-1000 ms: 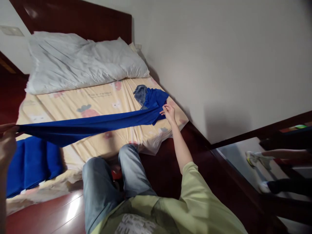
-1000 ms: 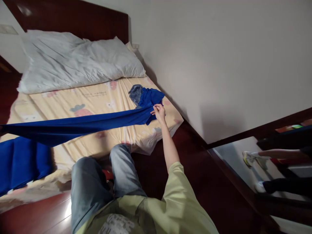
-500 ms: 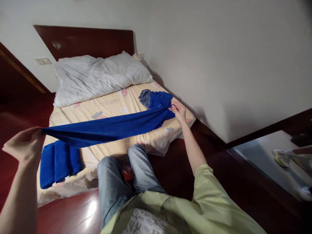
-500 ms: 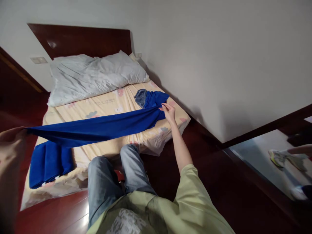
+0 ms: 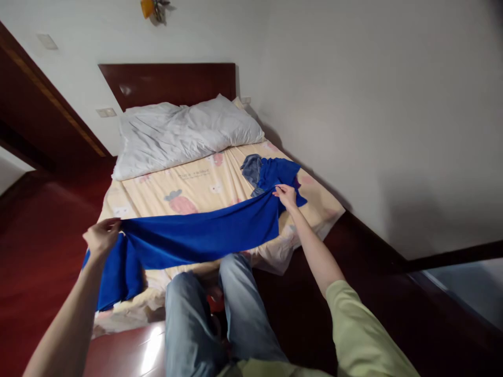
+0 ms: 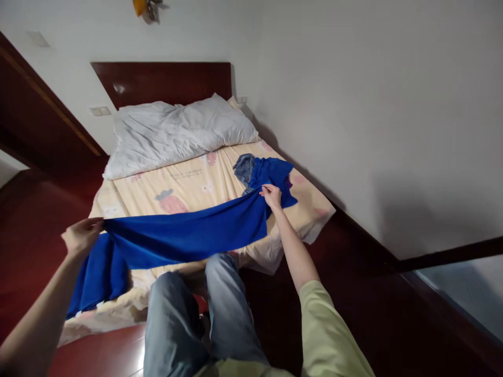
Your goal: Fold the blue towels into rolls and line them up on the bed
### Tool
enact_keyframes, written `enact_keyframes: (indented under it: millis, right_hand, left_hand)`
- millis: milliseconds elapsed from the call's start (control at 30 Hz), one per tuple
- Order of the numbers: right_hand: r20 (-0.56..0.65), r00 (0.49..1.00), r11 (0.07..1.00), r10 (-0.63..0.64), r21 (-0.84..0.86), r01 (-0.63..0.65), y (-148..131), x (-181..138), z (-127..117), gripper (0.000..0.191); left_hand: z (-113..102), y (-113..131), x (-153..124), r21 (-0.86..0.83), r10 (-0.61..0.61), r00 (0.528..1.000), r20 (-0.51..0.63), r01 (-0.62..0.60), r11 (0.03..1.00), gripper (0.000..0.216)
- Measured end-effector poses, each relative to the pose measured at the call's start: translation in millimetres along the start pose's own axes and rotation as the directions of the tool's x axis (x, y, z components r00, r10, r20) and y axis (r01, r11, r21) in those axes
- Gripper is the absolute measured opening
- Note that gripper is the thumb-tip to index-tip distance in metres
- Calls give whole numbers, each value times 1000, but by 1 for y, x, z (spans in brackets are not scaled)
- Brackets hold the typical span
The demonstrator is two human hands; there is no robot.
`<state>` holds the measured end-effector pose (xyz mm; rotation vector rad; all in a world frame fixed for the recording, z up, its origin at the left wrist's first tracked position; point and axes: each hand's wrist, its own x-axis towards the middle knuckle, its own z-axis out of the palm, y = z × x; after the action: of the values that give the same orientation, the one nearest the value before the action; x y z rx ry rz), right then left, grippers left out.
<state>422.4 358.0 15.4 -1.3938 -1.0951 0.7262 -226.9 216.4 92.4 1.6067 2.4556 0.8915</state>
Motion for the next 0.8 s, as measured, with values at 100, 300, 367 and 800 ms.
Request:
enact_keyframes:
  millis: [100,300,367,800]
  right_hand:
    - [21,991,984,131,-123,-127,41,28,51,6]
    - [40,969,939,242,-261,-224,125,77,129,8]
    - [43,965,926,260,-296,-236,151,89,145,5]
    - [32,996,678,89,-734,-37,196,108,169,31]
  left_hand:
    - [43,-14,24,-104,-203,978,54,208,973,16]
    - [134,-68,72,-149,-309,937,161,333,931,10]
    - [161,-86,84,-83,-305,941,148,319,944,8]
    - [249,-118,91,172,-256,967,-17,255,951,47]
